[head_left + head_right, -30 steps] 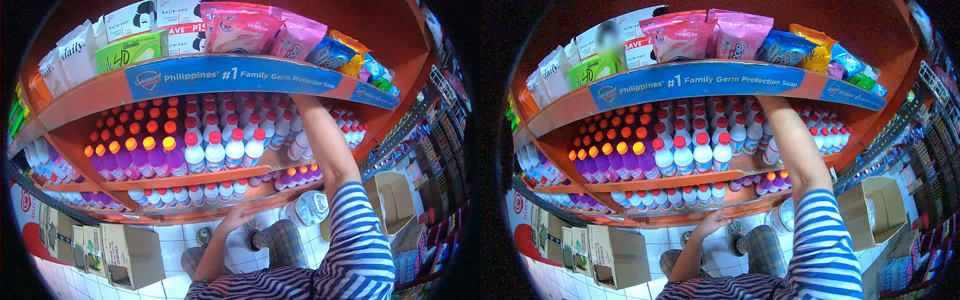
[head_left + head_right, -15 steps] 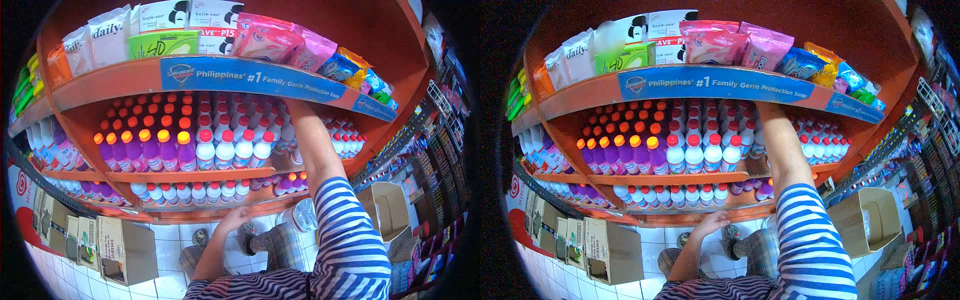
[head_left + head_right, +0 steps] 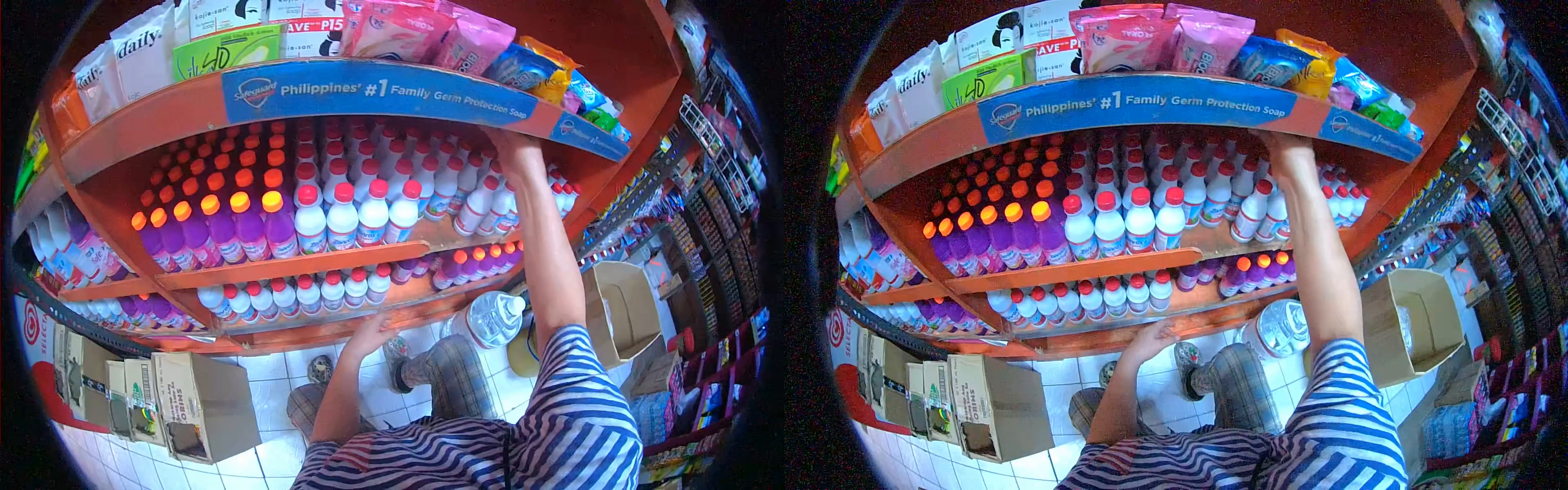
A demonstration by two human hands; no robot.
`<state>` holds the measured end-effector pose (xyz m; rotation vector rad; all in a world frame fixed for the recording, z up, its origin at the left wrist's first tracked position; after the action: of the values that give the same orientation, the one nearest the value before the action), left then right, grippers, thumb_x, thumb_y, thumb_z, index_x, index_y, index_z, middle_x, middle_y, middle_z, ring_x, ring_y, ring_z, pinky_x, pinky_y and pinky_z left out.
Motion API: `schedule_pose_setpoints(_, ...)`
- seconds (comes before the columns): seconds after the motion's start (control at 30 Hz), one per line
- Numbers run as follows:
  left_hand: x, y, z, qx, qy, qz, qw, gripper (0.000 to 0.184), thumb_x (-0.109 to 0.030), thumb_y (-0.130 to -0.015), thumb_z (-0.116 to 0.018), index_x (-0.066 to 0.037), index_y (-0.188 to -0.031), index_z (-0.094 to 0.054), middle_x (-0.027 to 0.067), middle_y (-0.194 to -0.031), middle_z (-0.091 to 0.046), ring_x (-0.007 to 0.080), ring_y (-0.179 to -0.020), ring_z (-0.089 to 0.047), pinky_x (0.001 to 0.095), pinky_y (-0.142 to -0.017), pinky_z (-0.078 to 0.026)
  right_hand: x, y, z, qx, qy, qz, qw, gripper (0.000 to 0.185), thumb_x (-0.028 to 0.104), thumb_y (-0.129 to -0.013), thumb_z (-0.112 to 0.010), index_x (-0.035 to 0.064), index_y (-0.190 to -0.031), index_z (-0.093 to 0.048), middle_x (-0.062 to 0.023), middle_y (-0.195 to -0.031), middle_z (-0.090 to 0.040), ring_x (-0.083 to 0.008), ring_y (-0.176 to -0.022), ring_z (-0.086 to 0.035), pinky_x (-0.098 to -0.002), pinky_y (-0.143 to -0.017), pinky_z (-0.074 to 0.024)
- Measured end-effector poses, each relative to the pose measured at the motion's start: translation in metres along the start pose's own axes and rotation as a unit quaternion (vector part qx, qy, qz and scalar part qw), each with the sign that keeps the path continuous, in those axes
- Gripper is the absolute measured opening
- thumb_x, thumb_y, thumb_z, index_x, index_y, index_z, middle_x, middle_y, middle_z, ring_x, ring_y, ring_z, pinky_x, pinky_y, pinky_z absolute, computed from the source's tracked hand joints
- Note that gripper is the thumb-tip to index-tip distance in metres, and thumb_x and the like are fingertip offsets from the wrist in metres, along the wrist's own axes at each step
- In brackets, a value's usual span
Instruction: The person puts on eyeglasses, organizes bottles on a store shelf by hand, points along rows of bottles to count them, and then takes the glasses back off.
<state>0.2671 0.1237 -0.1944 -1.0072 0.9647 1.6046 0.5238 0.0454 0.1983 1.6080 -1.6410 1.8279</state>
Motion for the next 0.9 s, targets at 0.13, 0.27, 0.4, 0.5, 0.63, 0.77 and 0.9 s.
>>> schedule_pose_setpoints(0.13, 0.007, -0.002, -0.004, 0.011, -0.014, 0.001, 1.000, 0.058, -0.037, -0.080, -0.067, 0.000, -0.122, -0.050, 0.0170, -0.106, -0.062, 0.0262, -0.100, -0.059, 0.0358, -0.085, -0.047, 0.037, 0.063, 0.022, -0.008, 0.004, -0.057, 0.998, 0.031, 0.012, -0.090, -0.054, -0.0003, -0.118, -0.049, -0.0110, -0.105, -0.056, -0.0185, -0.088, -0.059, -0.0294, -0.079, -0.0467)
schedule_pose_setpoints(0.27, 0.004, 0.000, -0.008, 0.024, -0.006, 0.016, 1.000, 0.058, -0.036, -0.080, -0.067, 0.000, -0.122, -0.050, 0.0189, -0.109, -0.060, 0.0274, -0.101, -0.059, 0.0367, -0.086, -0.047, 0.059, 0.095, 0.019, 0.052, 0.209, -0.032, 0.976, 0.031, 0.010, -0.089, -0.054, -0.0017, -0.117, -0.050, -0.0085, -0.095, -0.058, -0.0139, -0.077, -0.060, -0.0271, -0.076, -0.0460)
schedule_pose_setpoints(0.4, 0.012, -0.003, -0.013, 0.027, -0.005, 0.023, 0.999, 0.058, -0.036, -0.080, -0.067, 0.001, -0.121, -0.049, 0.0194, -0.109, -0.060, 0.0275, -0.100, -0.059, 0.0365, -0.086, -0.047, 0.045, 0.112, -0.021, 0.149, 0.295, -0.037, 0.943, 0.030, 0.011, -0.087, -0.057, -0.0010, -0.114, -0.052, -0.0082, -0.090, -0.059, -0.0131, -0.078, -0.059, -0.0292, -0.073, -0.0483)
schedule_pose_setpoints(0.5, 0.022, -0.007, -0.015, 0.017, 0.013, 0.026, 0.999, 0.059, -0.039, -0.077, -0.067, -0.003, -0.120, -0.051, 0.0184, -0.109, -0.061, 0.0284, -0.101, -0.059, 0.0373, -0.087, -0.046, 0.031, 0.113, -0.042, 0.206, 0.410, 0.027, 0.888, 0.031, 0.013, -0.084, -0.059, -0.0011, -0.112, -0.053, -0.0148, -0.095, -0.060, -0.0219, -0.085, -0.061, -0.0321, -0.074, -0.0480)
schedule_pose_setpoints(0.63, 0.023, -0.005, -0.013, 0.021, 0.017, 0.031, 0.999, 0.059, -0.039, -0.075, -0.066, -0.004, -0.120, -0.052, 0.0183, -0.111, -0.060, 0.0289, -0.103, -0.058, 0.0378, -0.088, -0.045, 0.013, 0.112, -0.058, 0.250, 0.442, 0.037, 0.861, 0.033, 0.015, -0.084, -0.059, -0.0014, -0.112, -0.054, -0.0191, -0.101, -0.059, -0.0292, -0.089, -0.060, -0.0359, -0.076, -0.0475)
schedule_pose_setpoints(0.77, 0.019, -0.007, -0.013, 0.026, 0.008, 0.006, 1.000, 0.058, -0.035, -0.080, -0.066, 0.001, -0.122, -0.049, 0.0183, -0.108, -0.061, 0.0258, -0.099, -0.061, 0.0350, -0.083, -0.048, 0.003, 0.106, -0.069, 0.292, 0.460, 0.028, 0.838, 0.037, 0.017, -0.083, -0.060, -0.0009, -0.115, -0.053, -0.0216, -0.104, -0.058, -0.0344, -0.092, -0.059, -0.0391, -0.079, -0.0467)
schedule_pose_setpoints(0.9, 0.013, -0.004, -0.011, 0.022, -0.015, 0.011, 1.000, 0.059, -0.037, -0.080, -0.066, 0.001, -0.122, -0.049, 0.0189, -0.109, -0.060, 0.0264, -0.099, -0.061, 0.0347, -0.084, -0.048, 0.016, 0.103, -0.077, 0.299, 0.468, 0.077, 0.828, 0.041, 0.021, -0.083, -0.060, -0.0007, -0.117, -0.053, -0.0228, -0.106, -0.058, -0.0372, -0.093, -0.059, -0.0399, -0.081, -0.0461)
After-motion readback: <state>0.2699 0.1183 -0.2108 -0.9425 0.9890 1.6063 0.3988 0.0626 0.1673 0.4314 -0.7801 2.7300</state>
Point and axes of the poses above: each hand's wrist, its own y-axis away from the middle knuckle, its own z-axis out of the back of the hand, x = y × z, the point moved 7 cm from there along -y, towards the middle knuckle
